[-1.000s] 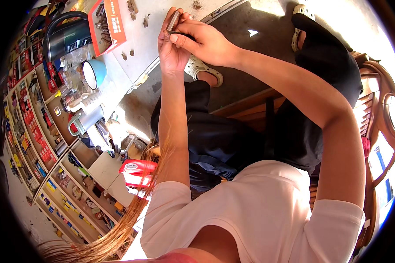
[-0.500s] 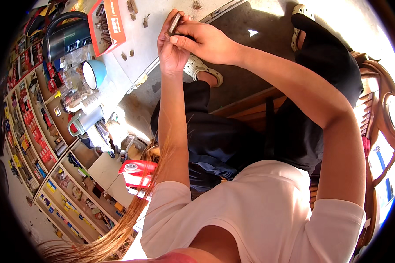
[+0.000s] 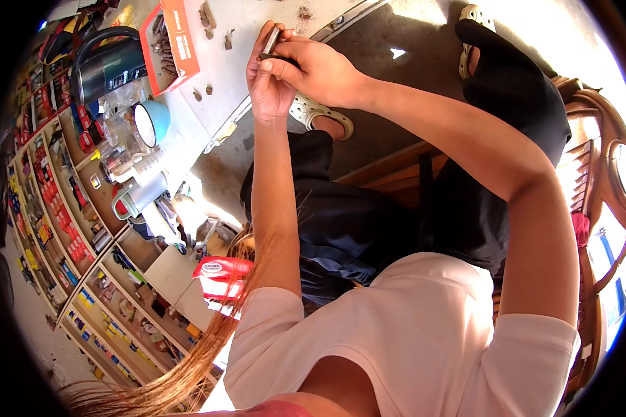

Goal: The person shaves a small wooden block using a utility knife, removing thin slices of wood and then smoothing the surface with sandpaper.

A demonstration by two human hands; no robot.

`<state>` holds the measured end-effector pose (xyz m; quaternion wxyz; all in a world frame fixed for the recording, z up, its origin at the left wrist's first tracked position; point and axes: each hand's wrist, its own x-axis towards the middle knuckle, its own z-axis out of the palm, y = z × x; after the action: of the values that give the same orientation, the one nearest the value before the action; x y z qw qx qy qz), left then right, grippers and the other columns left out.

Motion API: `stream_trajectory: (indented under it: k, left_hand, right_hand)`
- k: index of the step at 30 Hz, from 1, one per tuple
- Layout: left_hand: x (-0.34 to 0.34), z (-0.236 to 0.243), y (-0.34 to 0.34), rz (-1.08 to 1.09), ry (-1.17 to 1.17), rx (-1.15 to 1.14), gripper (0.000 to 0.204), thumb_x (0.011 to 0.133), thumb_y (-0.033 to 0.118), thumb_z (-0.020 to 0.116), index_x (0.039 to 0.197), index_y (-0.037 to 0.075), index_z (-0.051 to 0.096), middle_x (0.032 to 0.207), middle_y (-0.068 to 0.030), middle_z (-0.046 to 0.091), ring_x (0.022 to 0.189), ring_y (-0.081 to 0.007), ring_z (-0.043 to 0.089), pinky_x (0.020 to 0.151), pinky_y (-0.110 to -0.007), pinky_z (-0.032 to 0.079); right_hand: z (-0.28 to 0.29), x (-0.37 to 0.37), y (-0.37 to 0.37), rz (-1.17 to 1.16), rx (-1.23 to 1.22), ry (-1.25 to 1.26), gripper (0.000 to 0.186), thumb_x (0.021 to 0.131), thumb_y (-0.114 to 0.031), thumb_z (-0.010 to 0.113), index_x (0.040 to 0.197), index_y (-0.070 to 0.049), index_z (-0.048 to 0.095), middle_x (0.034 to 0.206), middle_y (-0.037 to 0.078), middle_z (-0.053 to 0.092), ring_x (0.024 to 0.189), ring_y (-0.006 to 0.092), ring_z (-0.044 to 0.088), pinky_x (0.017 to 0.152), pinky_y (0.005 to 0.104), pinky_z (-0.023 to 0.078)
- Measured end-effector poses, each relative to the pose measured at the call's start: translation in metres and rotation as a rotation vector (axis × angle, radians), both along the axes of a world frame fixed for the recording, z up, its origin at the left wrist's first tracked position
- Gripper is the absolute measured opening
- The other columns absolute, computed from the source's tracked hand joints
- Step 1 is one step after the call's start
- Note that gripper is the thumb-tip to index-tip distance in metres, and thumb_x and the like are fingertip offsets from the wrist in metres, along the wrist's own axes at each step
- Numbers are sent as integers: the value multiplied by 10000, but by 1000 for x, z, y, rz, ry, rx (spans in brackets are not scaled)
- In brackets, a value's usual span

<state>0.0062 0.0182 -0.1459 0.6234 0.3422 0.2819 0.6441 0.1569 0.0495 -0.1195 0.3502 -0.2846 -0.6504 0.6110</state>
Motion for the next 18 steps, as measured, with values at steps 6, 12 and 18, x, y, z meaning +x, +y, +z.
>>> stream_trajectory:
  k: [6, 12, 18]
  left_hand:
    - [3, 1, 0, 28, -6, 5, 516, 976, 178, 594, 1414, -46, 438, 1353, -138, 535, 1236, -239, 537, 1057, -352, 465]
    - [6, 1, 3, 27, -12, 16, 508, 986, 172, 580, 1420, -45, 430, 1345, -131, 538, 1231, -236, 536, 1066, -354, 451]
    - [7, 3, -1, 42, -16, -11, 504, 994, 200, 573, 1416, -40, 438, 1352, -137, 548, 1231, -246, 534, 1080, -372, 435]
  right_hand:
    - [6, 1, 6, 22, -52, -63, 386, 1017, -369, 531, 910, 1, 556, 826, 122, 528, 763, 228, 490, 724, 360, 440]
    - [-5, -1, 5, -33, 114, -18, 381, 1018, -371, 532, 897, -10, 538, 759, 110, 495, 713, 211, 457, 694, 344, 433]
    - [0, 1, 8, -3, -144, -18, 371, 1026, -368, 520, 972, -7, 587, 789, 91, 545, 739, 170, 489, 723, 326, 446]
